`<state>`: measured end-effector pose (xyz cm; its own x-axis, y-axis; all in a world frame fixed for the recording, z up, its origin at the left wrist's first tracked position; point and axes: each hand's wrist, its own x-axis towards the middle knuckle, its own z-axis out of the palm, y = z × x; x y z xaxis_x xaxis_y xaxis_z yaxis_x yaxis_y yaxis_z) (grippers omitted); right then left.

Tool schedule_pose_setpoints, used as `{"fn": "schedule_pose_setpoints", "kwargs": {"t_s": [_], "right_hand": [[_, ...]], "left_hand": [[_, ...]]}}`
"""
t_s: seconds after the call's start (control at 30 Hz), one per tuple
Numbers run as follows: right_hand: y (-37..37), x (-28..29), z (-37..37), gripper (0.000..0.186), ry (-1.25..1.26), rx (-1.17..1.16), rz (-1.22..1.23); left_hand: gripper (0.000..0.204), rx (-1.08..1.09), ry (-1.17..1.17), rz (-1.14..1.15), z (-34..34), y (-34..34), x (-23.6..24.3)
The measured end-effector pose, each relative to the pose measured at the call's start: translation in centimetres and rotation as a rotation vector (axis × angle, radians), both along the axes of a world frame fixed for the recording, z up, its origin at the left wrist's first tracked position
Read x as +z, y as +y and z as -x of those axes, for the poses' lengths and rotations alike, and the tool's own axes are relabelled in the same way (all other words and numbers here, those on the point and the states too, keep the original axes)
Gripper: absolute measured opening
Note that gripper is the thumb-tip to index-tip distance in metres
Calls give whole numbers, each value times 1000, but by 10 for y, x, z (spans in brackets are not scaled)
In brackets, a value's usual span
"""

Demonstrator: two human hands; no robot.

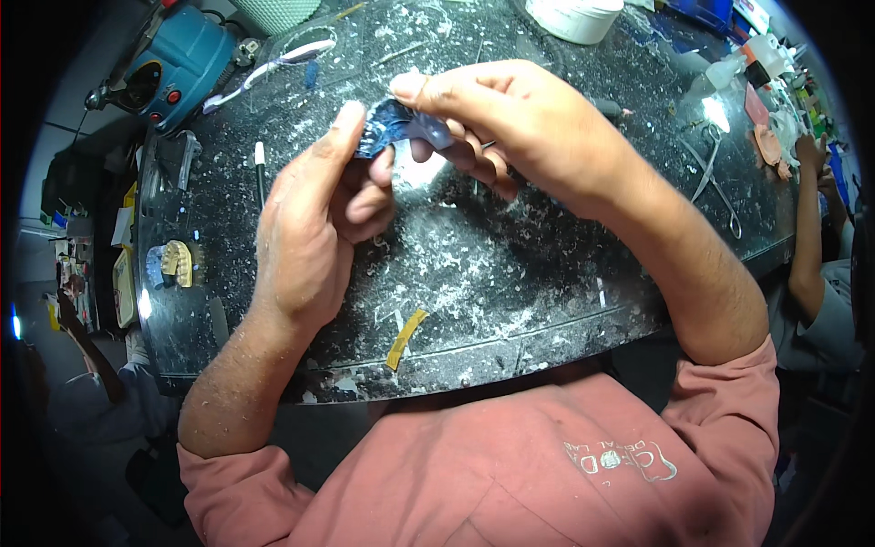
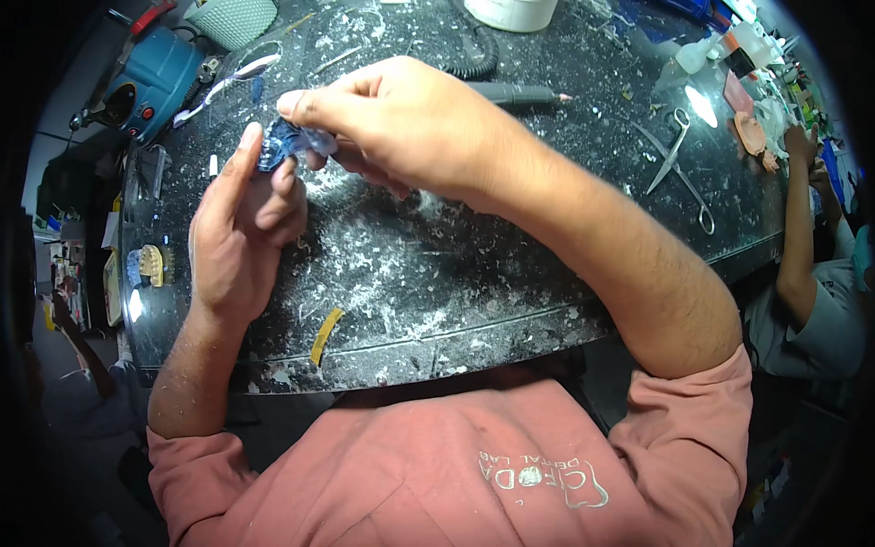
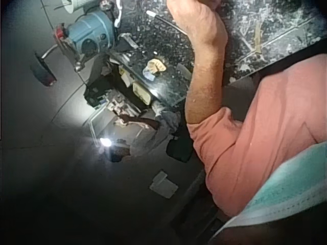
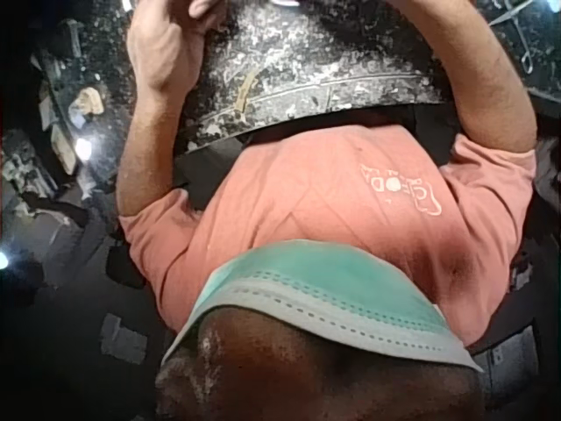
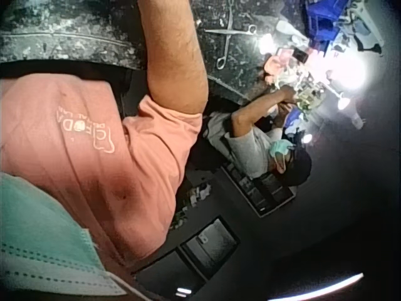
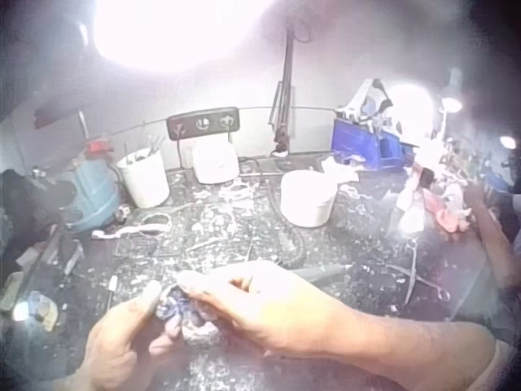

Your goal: The person fits blue wax fragments onto a clear dental appliance by hand, placing the pieces into a container before using a rotary tool to polish the edges of the clear appliance.

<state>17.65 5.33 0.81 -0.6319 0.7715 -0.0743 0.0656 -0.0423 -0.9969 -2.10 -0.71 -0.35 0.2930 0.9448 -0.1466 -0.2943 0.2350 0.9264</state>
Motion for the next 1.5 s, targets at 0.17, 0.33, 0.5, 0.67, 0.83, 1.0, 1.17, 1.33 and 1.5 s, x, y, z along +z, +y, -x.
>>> {"fn": "schedule_pose_setpoints", "kwargs": {"t_s": [0.17, 0.33, 0.5, 0.67, 0.83, 1.0, 1.17, 1.33, 1.5], "right_hand": [[-7, -5, 8, 39, 35, -168, -391], [-9, -9, 9, 31, -135, -294, -906], [-14, -1, 7, 34, -247, -310, -766], [-11, 4, 5, 29, -422, -367, -972], [3, -2, 2, 13, -216, -372, -1243], [-1, -9, 10, 19, -26, -330, -1375], [-2, -9, 8, 18, -16, -313, -1364], [-6, -7, 6, 27, -26, -268, -1328], [-6, -4, 0, 27, -107, -212, -1389]], "left_hand": [[45, 3, -189, -70, -7, 0, -6], [50, -89, -362, 9, -6, 2, -9], [54, -77, -369, 57, -5, -1, -7], [50, -72, -453, 97, -11, -4, 1], [50, -142, -519, 136, -5, -1, -4], [44, -118, -578, 128, -1, -1, -9], [52, -164, -542, 178, -7, -3, 0], [52, -168, -416, 146, 0, -1, -5], [49, -108, -356, 129, -7, -6, 3]]}}
